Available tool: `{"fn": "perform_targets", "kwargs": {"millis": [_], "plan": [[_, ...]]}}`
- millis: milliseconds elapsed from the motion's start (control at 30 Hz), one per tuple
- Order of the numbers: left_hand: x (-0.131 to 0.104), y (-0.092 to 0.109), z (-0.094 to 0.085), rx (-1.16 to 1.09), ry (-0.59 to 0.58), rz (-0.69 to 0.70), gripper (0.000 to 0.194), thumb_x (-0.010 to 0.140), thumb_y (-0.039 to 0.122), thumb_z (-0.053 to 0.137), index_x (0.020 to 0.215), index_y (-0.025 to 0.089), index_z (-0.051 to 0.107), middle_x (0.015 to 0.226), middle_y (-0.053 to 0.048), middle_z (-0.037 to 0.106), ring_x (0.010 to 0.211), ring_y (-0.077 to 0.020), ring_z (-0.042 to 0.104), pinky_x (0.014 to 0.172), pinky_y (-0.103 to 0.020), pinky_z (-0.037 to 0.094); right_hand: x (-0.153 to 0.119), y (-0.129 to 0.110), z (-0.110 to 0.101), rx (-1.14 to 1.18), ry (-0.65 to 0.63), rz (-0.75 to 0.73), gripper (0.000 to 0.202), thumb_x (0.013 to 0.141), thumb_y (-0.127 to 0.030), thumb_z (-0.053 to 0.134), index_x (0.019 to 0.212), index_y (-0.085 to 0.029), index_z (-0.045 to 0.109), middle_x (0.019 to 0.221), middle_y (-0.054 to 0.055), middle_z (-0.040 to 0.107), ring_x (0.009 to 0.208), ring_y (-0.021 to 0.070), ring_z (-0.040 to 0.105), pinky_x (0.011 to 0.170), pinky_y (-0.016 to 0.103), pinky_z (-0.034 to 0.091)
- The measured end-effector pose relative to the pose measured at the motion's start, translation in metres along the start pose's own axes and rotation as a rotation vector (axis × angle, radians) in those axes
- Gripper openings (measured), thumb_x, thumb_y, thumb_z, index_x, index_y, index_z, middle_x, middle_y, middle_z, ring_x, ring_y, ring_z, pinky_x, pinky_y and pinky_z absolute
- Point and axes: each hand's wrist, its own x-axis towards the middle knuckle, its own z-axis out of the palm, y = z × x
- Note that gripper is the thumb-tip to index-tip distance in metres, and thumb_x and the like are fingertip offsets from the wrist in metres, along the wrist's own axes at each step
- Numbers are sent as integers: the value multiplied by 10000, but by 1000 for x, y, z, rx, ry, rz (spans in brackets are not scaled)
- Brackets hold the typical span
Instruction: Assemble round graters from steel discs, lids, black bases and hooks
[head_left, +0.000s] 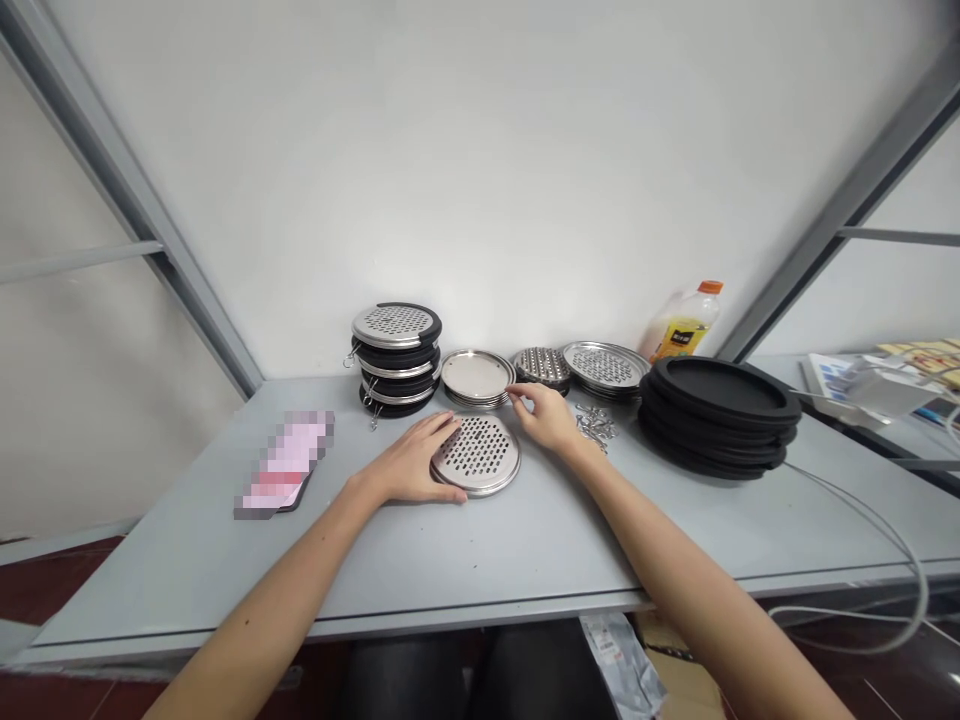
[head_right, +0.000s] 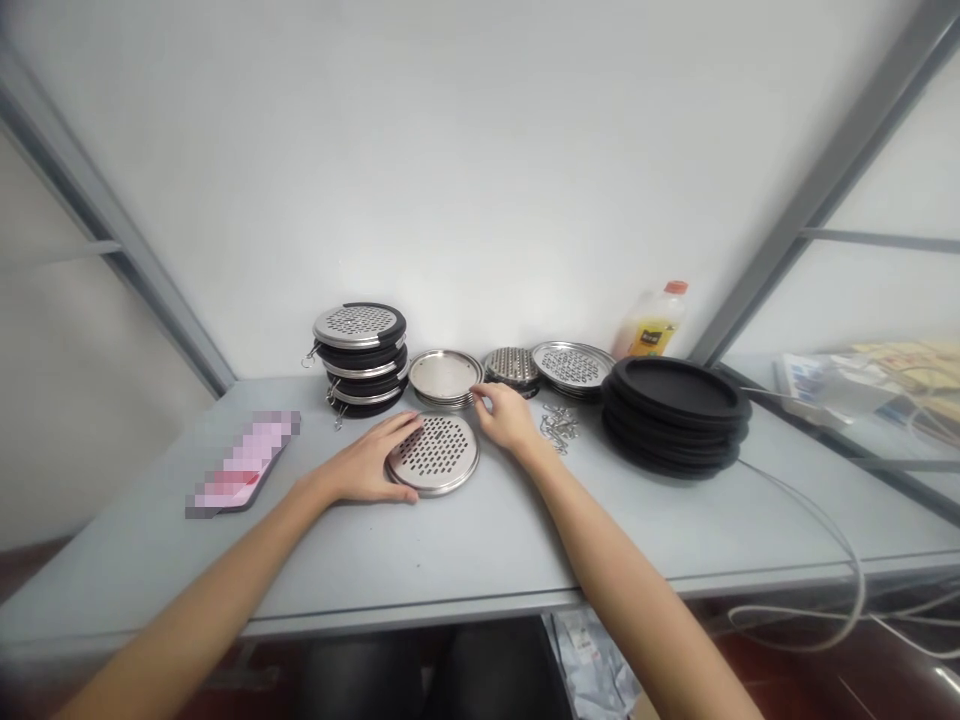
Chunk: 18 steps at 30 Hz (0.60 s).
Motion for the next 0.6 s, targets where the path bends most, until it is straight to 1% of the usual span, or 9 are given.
{"fn": "perform_targets", "kwargs": {"millis": [100, 167, 267, 433, 533, 600], "plan": [[0, 0, 0, -20, 21, 2, 1077, 608, 700, 719, 1478, 206, 321, 1558, -143, 233, 1415, -363, 248, 1146, -492, 261, -5, 7, 1, 15, 23, -14, 264, 880, -242, 489, 1014, -158, 700, 1016, 94, 720, 962, 245, 643, 870, 371, 490], [-1, 0, -1, -26, 32, 8, 1074, 588, 681, 747, 1468, 214, 344, 1553, -141, 248, 1410, -369, 257, 1144, -496, 265, -6, 10, 0, 33, 57, 9, 259, 877, -244, 490, 994, -159, 705, 1008, 94, 724, 955, 245, 646, 865, 370, 493], [-1, 1, -1, -30, 27, 13, 1083, 572, 667, 765, 1465, 214, 352, 1547, -140, 264, 1405, -367, 269, 1146, -490, 269, -6, 13, -3, 52, 69, 37, 255, 867, -244, 495, 975, -160, 710, 998, 96, 729, 915, 241, 659, 830, 366, 506], [-2, 3, 0, -27, 8, -26, 1057, 608, 669, 742, 1469, 205, 343, 1556, -137, 246, 1414, -352, 259, 1150, -472, 270, -7, 6, -4, 69, 75, 15, 245, 862, -243, 498, 953, -170, 713, 973, 93, 731, 894, 239, 659, 810, 366, 512], [-2, 4, 1, -17, -7, -22, 1031, 637, 673, 718, 1469, 194, 343, 1562, -143, 227, 1419, -338, 256, 1150, -462, 273, -11, -3, -14, 83, 101, -19, 236, 874, -248, 495, 953, -182, 707, 966, 87, 723, 911, 232, 654, 812, 361, 515], [-2, 6, 1, -8, -13, -25, 1016, 648, 673, 709, 1469, 198, 343, 1567, -139, 215, 1424, -334, 244, 1153, -459, 266, -16, -7, -32, 57, 139, -46, 232, 886, -247, 486, 962, -192, 699, 966, 83, 715, 917, 225, 648, 823, 362, 514]]}}
